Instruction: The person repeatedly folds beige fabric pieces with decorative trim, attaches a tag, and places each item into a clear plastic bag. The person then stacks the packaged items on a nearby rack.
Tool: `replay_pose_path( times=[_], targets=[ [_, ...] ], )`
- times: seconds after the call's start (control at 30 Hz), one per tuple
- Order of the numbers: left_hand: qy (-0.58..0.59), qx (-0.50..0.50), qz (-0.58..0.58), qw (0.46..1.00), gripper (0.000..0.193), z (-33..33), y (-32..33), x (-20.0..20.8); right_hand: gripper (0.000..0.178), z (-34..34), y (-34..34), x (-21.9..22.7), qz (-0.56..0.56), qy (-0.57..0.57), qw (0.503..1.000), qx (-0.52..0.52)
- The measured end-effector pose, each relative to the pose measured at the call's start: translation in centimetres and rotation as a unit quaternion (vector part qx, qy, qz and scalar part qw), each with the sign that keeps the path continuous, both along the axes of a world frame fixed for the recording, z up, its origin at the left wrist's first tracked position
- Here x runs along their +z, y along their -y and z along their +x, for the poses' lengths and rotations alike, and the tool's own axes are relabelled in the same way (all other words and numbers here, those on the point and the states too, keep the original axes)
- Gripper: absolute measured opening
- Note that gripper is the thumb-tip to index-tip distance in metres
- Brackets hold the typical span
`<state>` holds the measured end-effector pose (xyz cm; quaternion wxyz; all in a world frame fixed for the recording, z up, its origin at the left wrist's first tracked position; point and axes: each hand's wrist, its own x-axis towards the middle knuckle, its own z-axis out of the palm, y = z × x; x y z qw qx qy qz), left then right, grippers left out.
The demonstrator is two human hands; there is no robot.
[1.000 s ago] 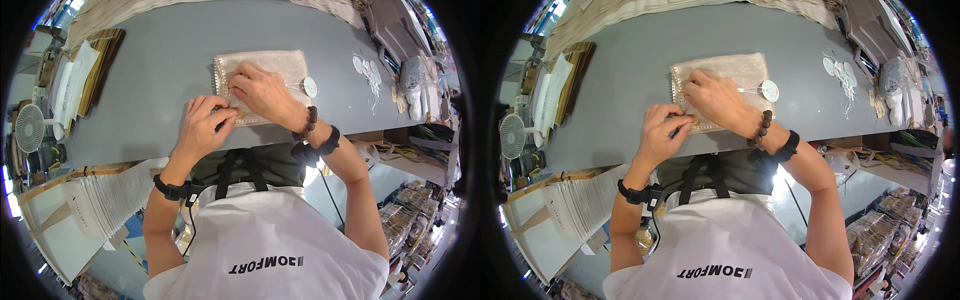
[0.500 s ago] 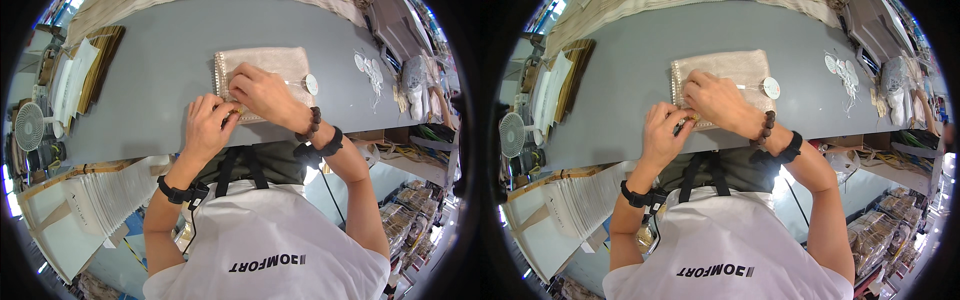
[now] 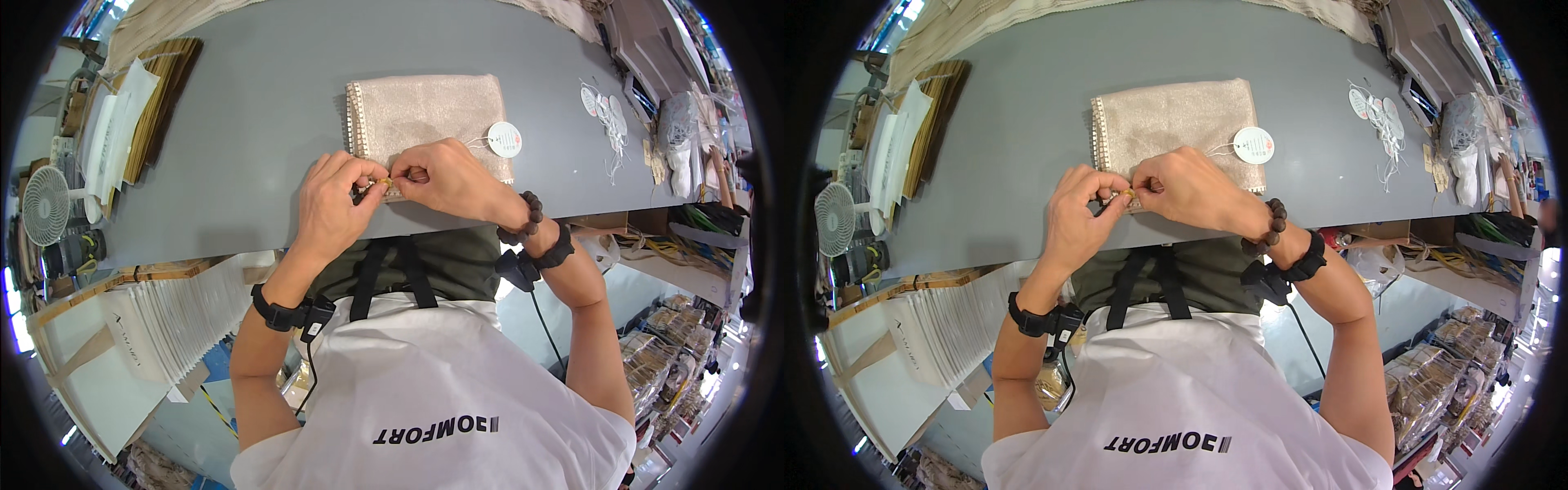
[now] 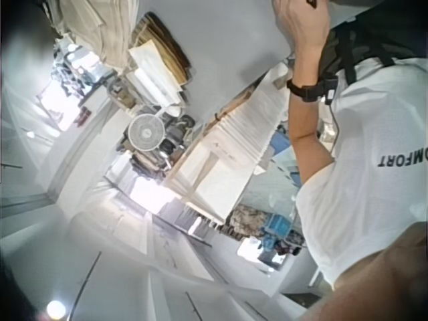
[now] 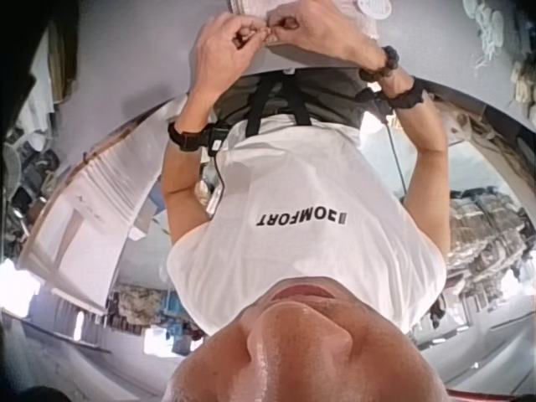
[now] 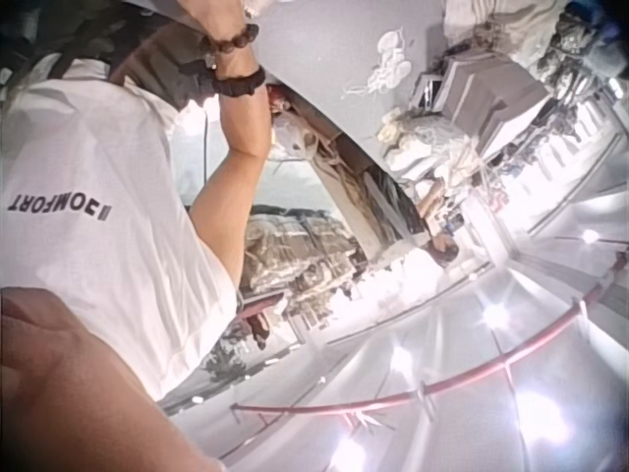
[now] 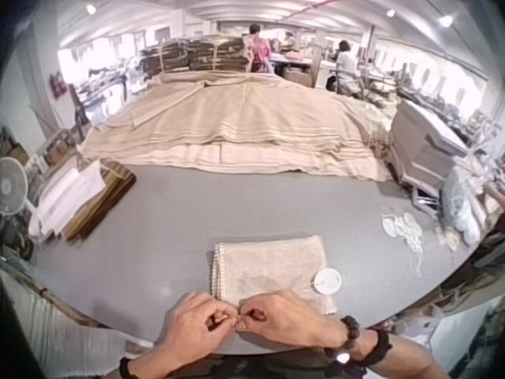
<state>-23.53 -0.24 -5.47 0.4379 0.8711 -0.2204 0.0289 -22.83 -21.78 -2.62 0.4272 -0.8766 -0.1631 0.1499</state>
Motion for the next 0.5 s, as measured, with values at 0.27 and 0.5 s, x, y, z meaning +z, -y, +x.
replay_pose_path(
  times=[0.27, 0.5],
  targets=[
    [0.003, 0.0, -0.023, 1.0, 0.015, 0.17, -0.12, -0.31, 0.015, 0.6, 0.0, 0.59, -0.023, -0.019, 1.0, -0.006],
    [0.005, -0.004, -0.022, 1.0, 0.016, 0.27, -0.22, -0.63, 0.016, 0.79, -0.21, 0.74, -0.015, -0.018, 1.0, 0.01]
  ],
)
